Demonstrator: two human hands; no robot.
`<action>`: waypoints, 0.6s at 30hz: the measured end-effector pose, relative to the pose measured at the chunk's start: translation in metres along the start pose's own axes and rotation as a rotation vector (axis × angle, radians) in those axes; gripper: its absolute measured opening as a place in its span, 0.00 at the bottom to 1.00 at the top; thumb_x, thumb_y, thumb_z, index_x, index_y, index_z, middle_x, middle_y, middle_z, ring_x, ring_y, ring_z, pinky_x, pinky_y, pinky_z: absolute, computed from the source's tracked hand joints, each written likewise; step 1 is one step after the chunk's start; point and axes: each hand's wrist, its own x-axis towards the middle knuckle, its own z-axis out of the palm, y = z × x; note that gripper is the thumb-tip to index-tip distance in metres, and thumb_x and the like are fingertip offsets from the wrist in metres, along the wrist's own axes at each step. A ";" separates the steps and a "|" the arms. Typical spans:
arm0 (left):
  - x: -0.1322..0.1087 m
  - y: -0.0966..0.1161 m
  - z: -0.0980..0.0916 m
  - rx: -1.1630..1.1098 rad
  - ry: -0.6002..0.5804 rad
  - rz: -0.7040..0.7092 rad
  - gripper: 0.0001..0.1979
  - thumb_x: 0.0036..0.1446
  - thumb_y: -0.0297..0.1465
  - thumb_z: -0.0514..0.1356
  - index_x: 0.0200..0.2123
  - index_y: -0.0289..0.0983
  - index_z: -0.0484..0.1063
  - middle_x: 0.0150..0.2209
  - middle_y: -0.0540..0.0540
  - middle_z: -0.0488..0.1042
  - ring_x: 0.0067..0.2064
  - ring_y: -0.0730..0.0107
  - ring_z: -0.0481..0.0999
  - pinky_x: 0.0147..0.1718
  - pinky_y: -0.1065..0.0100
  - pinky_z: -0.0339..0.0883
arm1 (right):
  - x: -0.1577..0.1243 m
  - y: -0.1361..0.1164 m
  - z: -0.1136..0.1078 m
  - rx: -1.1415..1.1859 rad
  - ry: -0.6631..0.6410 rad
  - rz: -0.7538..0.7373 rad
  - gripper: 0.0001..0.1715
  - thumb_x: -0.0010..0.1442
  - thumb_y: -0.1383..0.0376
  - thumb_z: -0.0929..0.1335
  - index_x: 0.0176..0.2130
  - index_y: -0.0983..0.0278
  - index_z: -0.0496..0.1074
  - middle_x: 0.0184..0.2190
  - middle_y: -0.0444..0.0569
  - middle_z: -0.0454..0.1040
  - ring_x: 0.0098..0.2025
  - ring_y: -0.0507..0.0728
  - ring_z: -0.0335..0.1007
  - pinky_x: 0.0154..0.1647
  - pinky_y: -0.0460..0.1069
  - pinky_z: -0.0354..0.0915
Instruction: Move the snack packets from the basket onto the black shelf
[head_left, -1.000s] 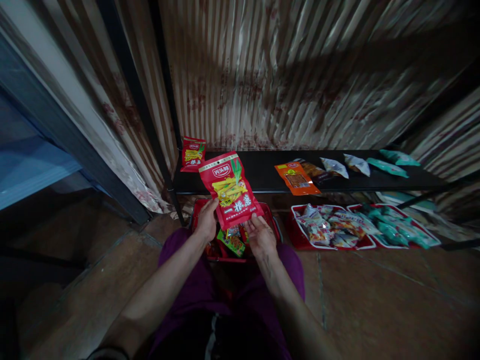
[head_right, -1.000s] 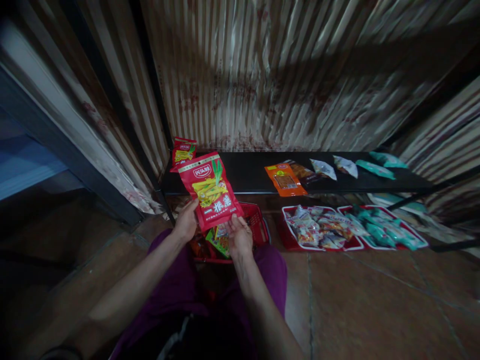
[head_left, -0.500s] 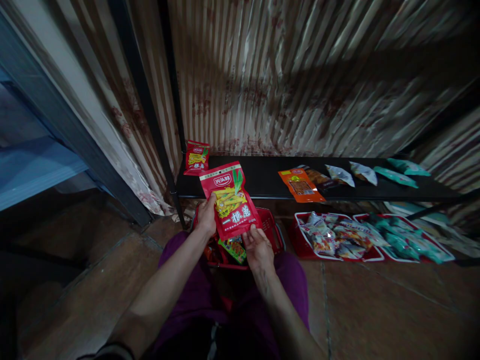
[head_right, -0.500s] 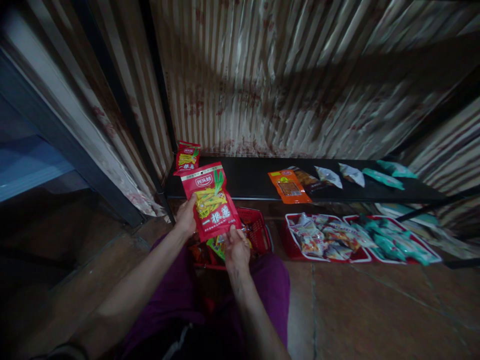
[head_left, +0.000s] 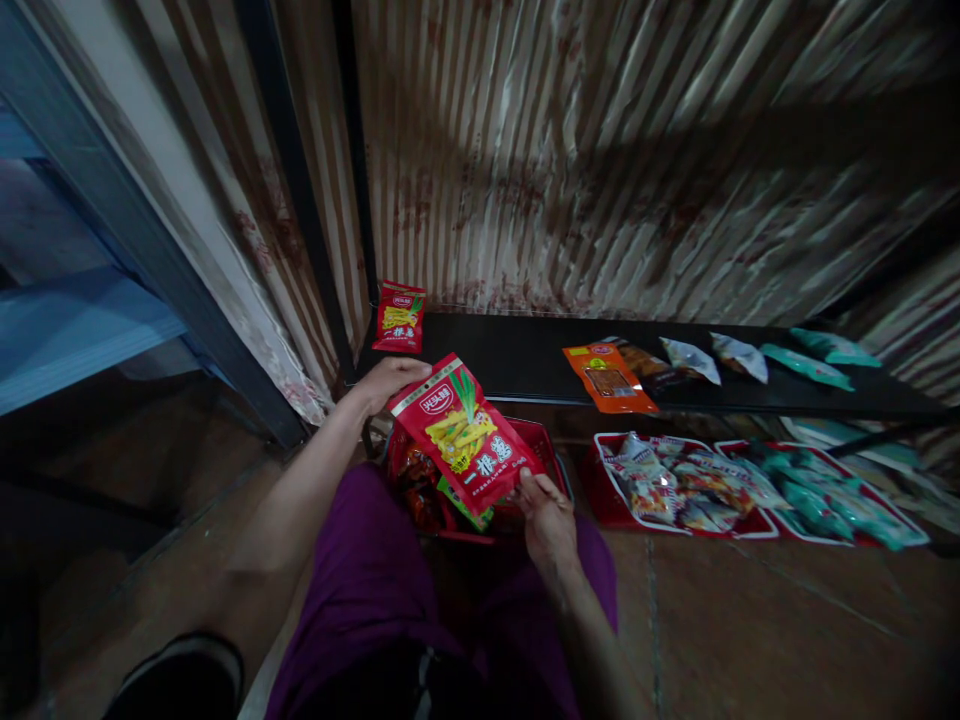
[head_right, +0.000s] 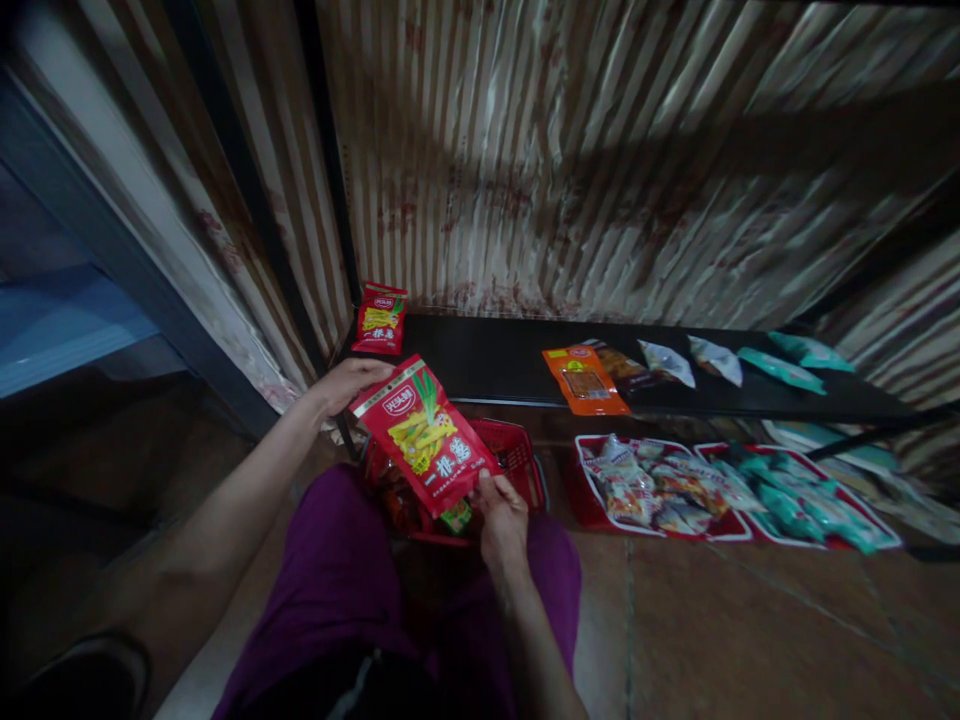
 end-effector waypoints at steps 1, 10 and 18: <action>0.002 0.006 -0.001 0.068 -0.047 -0.034 0.13 0.36 0.30 0.73 0.28 0.33 0.79 0.26 0.41 0.79 0.24 0.65 0.76 0.26 0.67 0.69 | 0.000 -0.001 -0.001 -0.011 -0.015 -0.007 0.22 0.30 0.57 0.80 0.18 0.64 0.69 0.18 0.39 0.71 0.20 0.48 0.66 0.20 0.43 0.66; 0.014 -0.008 0.028 0.170 0.198 0.201 0.07 0.42 0.29 0.67 0.18 0.36 0.74 0.16 0.52 0.71 0.18 0.75 0.66 0.20 0.73 0.58 | 0.000 -0.004 0.008 0.046 0.005 -0.052 0.22 0.35 0.57 0.79 0.20 0.64 0.66 0.17 0.36 0.68 0.17 0.45 0.63 0.17 0.41 0.62; 0.013 -0.006 0.036 0.321 0.339 0.364 0.05 0.42 0.28 0.68 0.26 0.40 0.77 0.27 0.49 0.76 0.38 0.61 0.75 0.40 0.67 0.66 | 0.000 -0.016 0.012 0.194 0.034 0.035 0.23 0.34 0.64 0.80 0.24 0.63 0.65 0.19 0.35 0.69 0.20 0.46 0.65 0.26 0.45 0.74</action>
